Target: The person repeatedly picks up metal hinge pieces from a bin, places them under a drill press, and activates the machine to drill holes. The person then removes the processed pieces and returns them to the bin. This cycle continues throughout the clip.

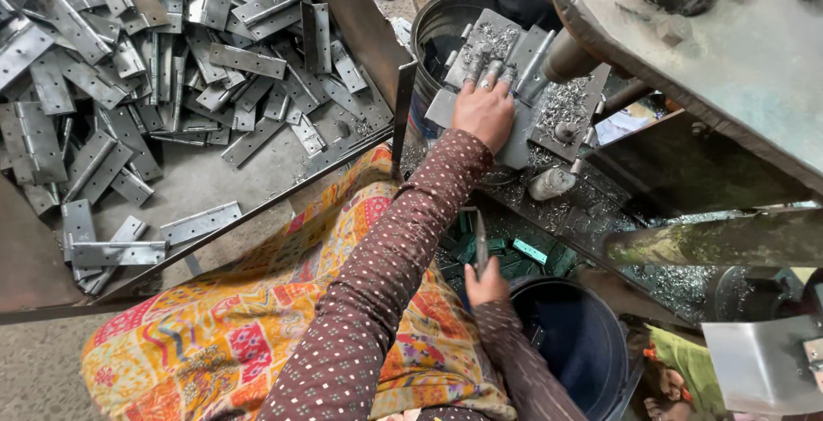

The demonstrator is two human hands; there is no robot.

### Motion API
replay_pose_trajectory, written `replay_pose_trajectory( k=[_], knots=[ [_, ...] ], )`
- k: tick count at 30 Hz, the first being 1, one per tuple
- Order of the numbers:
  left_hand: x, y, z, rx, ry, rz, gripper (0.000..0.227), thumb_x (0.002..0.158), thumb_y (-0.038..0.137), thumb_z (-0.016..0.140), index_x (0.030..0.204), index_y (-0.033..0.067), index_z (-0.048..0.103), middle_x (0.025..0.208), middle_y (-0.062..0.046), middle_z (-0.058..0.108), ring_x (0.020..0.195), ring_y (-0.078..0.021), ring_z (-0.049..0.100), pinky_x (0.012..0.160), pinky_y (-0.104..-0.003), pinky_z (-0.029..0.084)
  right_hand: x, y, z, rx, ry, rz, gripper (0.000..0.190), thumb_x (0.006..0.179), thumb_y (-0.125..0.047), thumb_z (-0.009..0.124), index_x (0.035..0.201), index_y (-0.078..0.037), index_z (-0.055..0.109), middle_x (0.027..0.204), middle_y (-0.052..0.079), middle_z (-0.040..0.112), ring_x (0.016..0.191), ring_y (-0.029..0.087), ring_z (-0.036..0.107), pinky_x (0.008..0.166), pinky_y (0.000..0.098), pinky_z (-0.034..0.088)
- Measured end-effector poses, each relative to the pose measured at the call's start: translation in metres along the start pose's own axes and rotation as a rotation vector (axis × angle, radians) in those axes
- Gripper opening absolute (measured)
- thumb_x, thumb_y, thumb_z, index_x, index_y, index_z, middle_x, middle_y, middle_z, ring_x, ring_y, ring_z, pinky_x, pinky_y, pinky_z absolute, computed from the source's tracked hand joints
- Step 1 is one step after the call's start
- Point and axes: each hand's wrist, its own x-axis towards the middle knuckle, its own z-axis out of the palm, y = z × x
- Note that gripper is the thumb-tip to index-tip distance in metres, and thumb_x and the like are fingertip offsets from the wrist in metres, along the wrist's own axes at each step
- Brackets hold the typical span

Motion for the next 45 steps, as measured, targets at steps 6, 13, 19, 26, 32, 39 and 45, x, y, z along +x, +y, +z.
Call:
replay_pose_trajectory(
  k=[6, 13, 19, 26, 32, 39, 45],
  knots=[
    [-0.008, -0.003, -0.005, -0.102, -0.337, -0.064, 0.021, 0.103, 0.016, 0.055, 0.1, 0.0095, 0.075, 0.122, -0.009, 0.071, 0.113, -0.0242, 0.068, 0.107, -0.046, 0.045, -0.006, 0.015, 0.041, 0.082, -0.003, 0.047, 0.042, 0.09, -0.042, 0.068, 0.112, -0.009, 0.054, 0.088, 0.018, 0.074, 0.081, 0.044, 0.071, 0.068, 0.0537, 0.056],
    [-0.034, 0.011, -0.05, -0.034, -0.129, 0.092, 0.018, 0.087, 0.016, 0.06, 0.09, 0.0054, 0.075, 0.105, -0.014, 0.069, 0.114, -0.0286, 0.063, 0.105, -0.047, 0.042, -0.018, -0.058, -0.105, -0.031, -0.153, 0.101, 0.053, 0.091, -0.048, 0.071, 0.124, -0.01, 0.055, 0.093, 0.015, 0.074, 0.081, 0.035, 0.075, 0.075, 0.0462, 0.059],
    [-0.129, 0.043, -0.122, 0.062, 0.096, 0.031, 0.019, 0.085, 0.018, 0.06, 0.099, 0.0064, 0.067, 0.112, -0.013, 0.064, 0.129, -0.0314, 0.053, 0.115, -0.054, 0.038, -0.024, -0.108, -0.145, 0.084, 0.262, -0.25, 0.054, 0.083, -0.033, 0.081, 0.123, -0.005, 0.059, 0.117, 0.016, 0.062, 0.094, 0.032, 0.068, 0.08, 0.0434, 0.056],
    [-0.123, 0.027, -0.128, -0.227, 0.201, 0.3, 0.015, 0.092, 0.015, 0.061, 0.105, 0.007, 0.062, 0.119, -0.007, 0.062, 0.111, -0.0239, 0.064, 0.106, -0.052, 0.045, -0.026, -0.102, -0.143, 0.205, 0.282, -0.258, 0.053, 0.083, -0.024, 0.081, 0.125, -0.003, 0.057, 0.126, 0.016, 0.053, 0.096, 0.023, 0.063, 0.075, 0.0336, 0.059],
    [-0.076, 0.048, -0.086, -0.034, 0.428, 0.262, 0.011, 0.101, 0.019, 0.064, 0.094, 0.0111, 0.06, 0.108, -0.005, 0.06, 0.086, -0.0186, 0.067, 0.093, -0.053, 0.049, -0.023, -0.096, -0.133, 0.156, 0.32, -0.346, 0.05, 0.084, -0.028, 0.079, 0.124, -0.006, 0.057, 0.123, 0.015, 0.057, 0.098, 0.027, 0.064, 0.08, 0.0367, 0.059],
    [-0.068, 0.02, -0.05, 0.198, -0.045, 0.012, 0.037, 0.096, 0.02, 0.056, 0.128, 0.0037, 0.067, 0.129, -0.013, 0.062, 0.114, -0.0226, 0.061, 0.098, -0.044, 0.046, -0.015, -0.091, -0.13, -0.058, -0.052, -0.063, 0.061, 0.082, -0.048, 0.074, 0.124, -0.008, 0.055, 0.109, 0.018, 0.069, 0.094, 0.036, 0.07, 0.08, 0.0474, 0.054],
    [-0.088, 0.028, -0.068, 0.109, 0.171, -0.01, 0.037, 0.088, 0.032, 0.057, 0.104, 0.0025, 0.072, 0.127, -0.014, 0.065, 0.128, -0.0301, 0.057, 0.111, -0.056, 0.04, -0.002, -0.083, -0.122, -0.172, -0.273, 0.03, 0.073, 0.086, -0.053, 0.07, 0.133, -0.005, 0.044, 0.083, 0.02, 0.073, 0.078, 0.043, 0.073, 0.071, 0.0513, 0.056]
  ],
)
